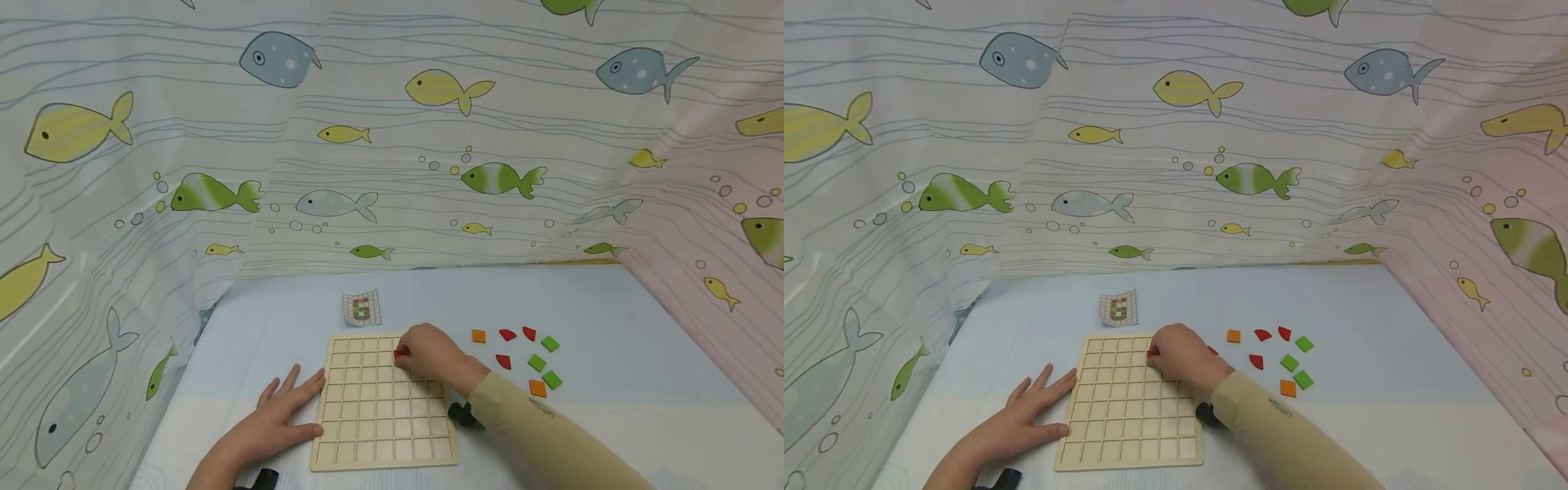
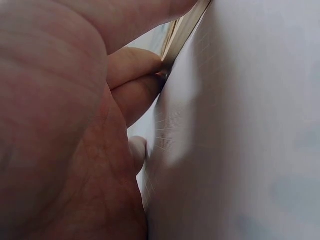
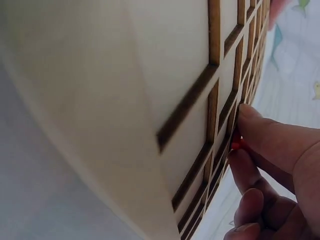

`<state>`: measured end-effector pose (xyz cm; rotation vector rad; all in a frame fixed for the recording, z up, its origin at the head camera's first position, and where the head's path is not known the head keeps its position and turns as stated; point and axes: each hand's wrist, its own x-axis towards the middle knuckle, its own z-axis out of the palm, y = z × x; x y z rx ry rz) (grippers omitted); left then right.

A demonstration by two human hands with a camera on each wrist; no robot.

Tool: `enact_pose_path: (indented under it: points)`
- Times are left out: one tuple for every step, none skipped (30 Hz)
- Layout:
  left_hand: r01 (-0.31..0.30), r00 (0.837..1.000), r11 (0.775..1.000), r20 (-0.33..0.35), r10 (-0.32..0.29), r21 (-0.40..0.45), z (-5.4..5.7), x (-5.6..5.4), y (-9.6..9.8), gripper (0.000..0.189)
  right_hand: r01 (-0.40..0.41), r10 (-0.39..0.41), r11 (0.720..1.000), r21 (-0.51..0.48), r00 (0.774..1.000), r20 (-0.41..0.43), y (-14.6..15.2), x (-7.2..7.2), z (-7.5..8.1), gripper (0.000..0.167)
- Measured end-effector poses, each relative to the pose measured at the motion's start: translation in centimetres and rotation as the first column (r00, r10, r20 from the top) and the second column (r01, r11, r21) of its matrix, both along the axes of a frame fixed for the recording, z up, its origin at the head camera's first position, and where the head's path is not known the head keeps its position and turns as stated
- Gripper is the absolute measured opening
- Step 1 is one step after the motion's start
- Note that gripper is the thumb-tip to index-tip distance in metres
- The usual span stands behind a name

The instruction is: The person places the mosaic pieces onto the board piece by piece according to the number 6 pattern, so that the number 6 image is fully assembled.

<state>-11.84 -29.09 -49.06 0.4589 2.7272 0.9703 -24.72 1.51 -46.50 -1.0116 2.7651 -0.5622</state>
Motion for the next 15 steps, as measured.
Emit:
enact_pose_path:
  points:
    - [-0.001, 1.0, 1.0, -0.001, 0.001, -0.001, 0.0, 0.0, 0.0, 0.084, 0.002, -0.002, 1.0, 0.001, 1.0, 0.008, -0.1, 0.0, 0.0, 0.01]
    - [-0.002, 1.0, 1.0, -0.002, 0.002, -0.004, 0.0, 0.0, 0.0, 0.085, -0.002, 0.002, 1.0, 0.008, 1.0, 0.008, -0.2, 0.0, 0.0, 0.01]
    - [-0.001, 1.0, 1.0, -0.001, 0.001, -0.005, 0.0, -0.1, -0.1, 0.085, -0.009, 0.009, 1.0, 0.015, 1.0, 0.007, -0.3, 0.0, 0.1, 0.01]
    - [-0.001, 1.0, 1.0, -0.002, 0.001, -0.006, -0.1, -0.1, -0.1, 0.085, -0.018, 0.018, 1.0, 0.02, 1.0, 0.005, -0.3, 0.0, 0.1, 0.01]
    - [0.001, 1.0, 1.0, -0.004, -0.001, -0.007, -0.1, -0.1, -0.1, 0.084, -0.027, 0.027, 0.999, 0.028, 1.0, 0.001, -0.4, 0.0, 0.1, 0.011]
    - [0.002, 1.0, 1.0, -0.005, -0.002, -0.006, -0.1, -0.1, -0.1, 0.084, -0.037, 0.037, 0.999, 0.032, 0.999, 0.0, -0.4, 0.0, 0.1, 0.012]
    - [0.004, 1.0, 1.0, -0.005, -0.004, -0.002, -0.1, -0.1, -0.1, 0.084, -0.041, 0.041, 0.998, 0.038, 0.999, 0.004, -0.4, 0.0, 0.2, 0.012]
    - [0.006, 1.0, 1.0, -0.002, -0.006, -0.002, -0.1, -0.1, -0.1, 0.084, -0.043, 0.043, 0.998, 0.039, 0.999, 0.009, -0.4, 0.0, 0.2, 0.012]
    - [0.008, 1.0, 1.0, -0.001, -0.008, 0.002, 0.0, -0.1, -0.1, 0.084, -0.041, 0.04, 0.999, 0.034, 0.999, 0.017, -0.3, 0.1, 0.3, 0.011]
    - [0.009, 1.0, 1.0, 0.0, -0.009, 0.005, 0.0, -0.1, -0.1, 0.084, -0.036, 0.036, 0.999, 0.026, 0.999, 0.029, -0.2, 0.1, 0.4, 0.009]
    - [0.011, 1.0, 1.0, 0.0, -0.011, 0.009, 0.0, -0.1, -0.1, 0.084, -0.031, 0.03, 0.999, 0.018, 0.999, 0.044, -0.1, 0.2, 0.5, 0.007]
    - [0.011, 1.0, 1.0, 0.002, -0.011, 0.011, 0.0, 0.0, -0.1, 0.084, -0.019, 0.018, 1.0, 0.01, 0.998, 0.058, 0.1, 0.3, 0.6, 0.007]
    - [0.011, 1.0, 1.0, 0.004, -0.011, 0.014, 0.0, 0.0, 0.0, 0.084, -0.015, 0.015, 1.0, 0.005, 0.998, 0.069, 0.2, 0.4, 0.6, 0.007]
    - [0.011, 1.0, 1.0, 0.004, -0.011, 0.011, 0.0, 0.0, 0.0, 0.085, -0.006, 0.007, 1.0, -0.008, 0.997, 0.074, 0.5, 0.5, 0.7, 0.011]
    - [0.01, 1.0, 1.0, 0.001, -0.01, 0.01, 0.1, 0.0, 0.0, 0.085, 0.002, 0.0, 1.0, -0.02, 0.997, 0.078, 0.7, 0.6, 0.8, 0.015]
